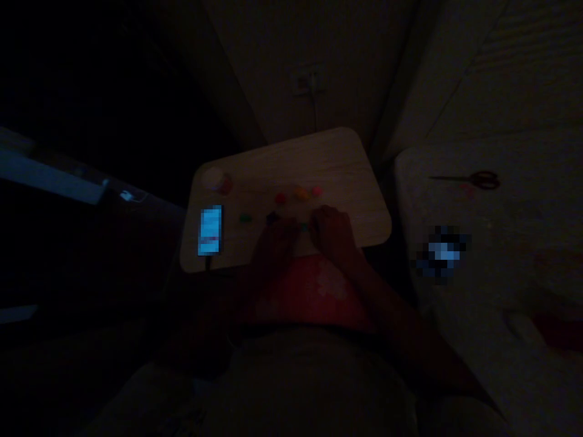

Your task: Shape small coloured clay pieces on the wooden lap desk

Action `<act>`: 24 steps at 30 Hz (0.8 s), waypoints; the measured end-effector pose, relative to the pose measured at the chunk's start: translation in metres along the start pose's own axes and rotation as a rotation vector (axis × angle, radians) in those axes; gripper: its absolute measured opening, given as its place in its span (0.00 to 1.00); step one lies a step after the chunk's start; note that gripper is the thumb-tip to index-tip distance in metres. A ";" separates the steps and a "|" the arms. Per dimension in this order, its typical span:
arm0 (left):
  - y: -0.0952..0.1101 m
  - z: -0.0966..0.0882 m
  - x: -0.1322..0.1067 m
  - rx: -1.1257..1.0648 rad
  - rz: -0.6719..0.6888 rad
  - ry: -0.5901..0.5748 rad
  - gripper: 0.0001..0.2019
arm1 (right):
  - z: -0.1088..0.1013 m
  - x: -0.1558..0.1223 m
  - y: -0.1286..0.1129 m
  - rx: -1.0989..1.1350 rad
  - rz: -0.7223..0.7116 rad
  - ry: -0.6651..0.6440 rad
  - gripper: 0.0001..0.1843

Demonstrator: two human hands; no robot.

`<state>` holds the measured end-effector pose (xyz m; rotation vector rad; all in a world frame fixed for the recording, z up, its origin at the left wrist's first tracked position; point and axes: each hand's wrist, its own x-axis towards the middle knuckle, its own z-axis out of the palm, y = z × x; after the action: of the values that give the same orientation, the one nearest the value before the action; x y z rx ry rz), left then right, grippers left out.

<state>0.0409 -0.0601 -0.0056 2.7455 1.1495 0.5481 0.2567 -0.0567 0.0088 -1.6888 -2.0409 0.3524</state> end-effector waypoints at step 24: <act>0.004 -0.001 -0.006 -0.219 -0.134 0.029 0.23 | -0.003 0.038 0.024 0.111 -0.094 -0.126 0.08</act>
<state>0.0395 -0.0668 -0.0053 2.4644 1.1912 0.6559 0.2733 -0.0145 0.0068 -1.5337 -2.1400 0.5427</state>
